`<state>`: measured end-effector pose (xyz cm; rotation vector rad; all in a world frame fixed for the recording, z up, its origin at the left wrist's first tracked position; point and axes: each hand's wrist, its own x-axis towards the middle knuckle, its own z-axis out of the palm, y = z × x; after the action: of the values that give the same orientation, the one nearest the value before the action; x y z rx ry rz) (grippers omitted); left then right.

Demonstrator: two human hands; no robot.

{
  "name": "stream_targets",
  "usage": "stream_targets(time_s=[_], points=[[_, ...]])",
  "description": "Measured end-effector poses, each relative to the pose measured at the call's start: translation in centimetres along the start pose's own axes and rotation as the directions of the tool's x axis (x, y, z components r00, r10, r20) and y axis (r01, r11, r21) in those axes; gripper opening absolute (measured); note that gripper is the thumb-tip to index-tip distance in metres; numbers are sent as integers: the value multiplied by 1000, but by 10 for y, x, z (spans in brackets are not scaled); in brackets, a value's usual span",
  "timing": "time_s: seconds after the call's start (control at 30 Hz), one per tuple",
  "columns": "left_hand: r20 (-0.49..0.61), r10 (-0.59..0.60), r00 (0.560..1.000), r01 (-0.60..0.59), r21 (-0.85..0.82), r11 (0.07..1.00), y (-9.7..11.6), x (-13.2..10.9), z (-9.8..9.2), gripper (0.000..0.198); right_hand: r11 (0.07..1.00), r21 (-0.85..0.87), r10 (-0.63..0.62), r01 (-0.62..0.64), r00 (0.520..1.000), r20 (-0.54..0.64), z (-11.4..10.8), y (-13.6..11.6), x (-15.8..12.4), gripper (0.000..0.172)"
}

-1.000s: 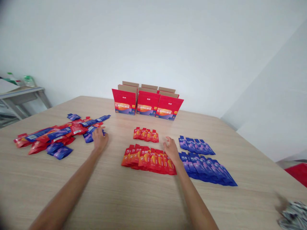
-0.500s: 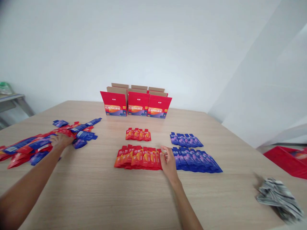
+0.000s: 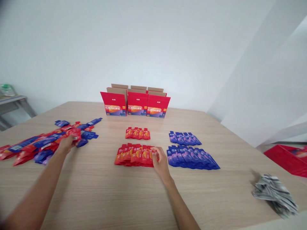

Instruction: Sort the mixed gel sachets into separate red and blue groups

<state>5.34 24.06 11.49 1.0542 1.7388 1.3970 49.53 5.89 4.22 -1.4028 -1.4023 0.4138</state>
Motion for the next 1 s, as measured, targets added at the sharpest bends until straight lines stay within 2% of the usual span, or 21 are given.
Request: stream_targets(time_s=[0.07,0.13,0.2,0.27,0.33,0.4,0.5,0.57,0.67,0.7,0.73,0.77,0.8,0.87,0.93,1.0], points=[[129,-115,985,133,-140,981,2,-22,17,15,994,99,31,-40,995,93,12,-8,4,40],[314,-171,934,256,-254,933,5,-51,40,20,965,231,77,-126,974,211,26,-15,10,44],[509,-173,843,369,-314,875,9,-84,65,23,902,364,110,-231,940,322,39,-22,20,50],[675,-149,723,471,-324,820,12,-119,91,26,813,481,121,-328,903,412,50,-29,31,54],[793,-112,599,549,-304,779,12,-153,113,29,710,569,118,-414,867,484,56,-37,41,56],[868,-73,491,596,-274,755,11,-181,131,30,615,629,118,-475,844,522,58,-42,46,54],[928,-25,371,615,-225,756,7,-210,153,29,538,675,135,-505,842,523,55,-43,46,49],[953,-14,304,597,-179,782,3,-219,162,27,548,669,138,-501,844,519,50,-38,44,48],[972,-50,228,508,-75,858,-1,-216,169,31,634,631,138,-448,868,477,37,-22,51,52],[972,-71,223,458,-40,888,-3,-211,170,36,696,581,166,-422,882,441,31,-14,57,53],[967,-90,237,400,-13,916,-4,-203,169,43,767,499,213,-403,894,394,24,-6,66,54],[957,-101,272,335,4,942,-6,-193,169,48,830,392,270,-397,901,340,17,2,78,54],[941,-100,324,262,12,965,-8,-181,169,51,874,264,335,-408,899,282,11,10,91,54],[886,-60,460,104,13,994,-13,-152,172,50,885,75,438,-460,877,199,0,26,121,49],[805,10,593,-55,28,998,-19,-120,178,44,858,-51,512,-511,846,149,-7,41,150,43],[724,87,684,-198,69,978,-27,-90,189,36,810,-189,579,-555,808,110,-9,54,175,39]])
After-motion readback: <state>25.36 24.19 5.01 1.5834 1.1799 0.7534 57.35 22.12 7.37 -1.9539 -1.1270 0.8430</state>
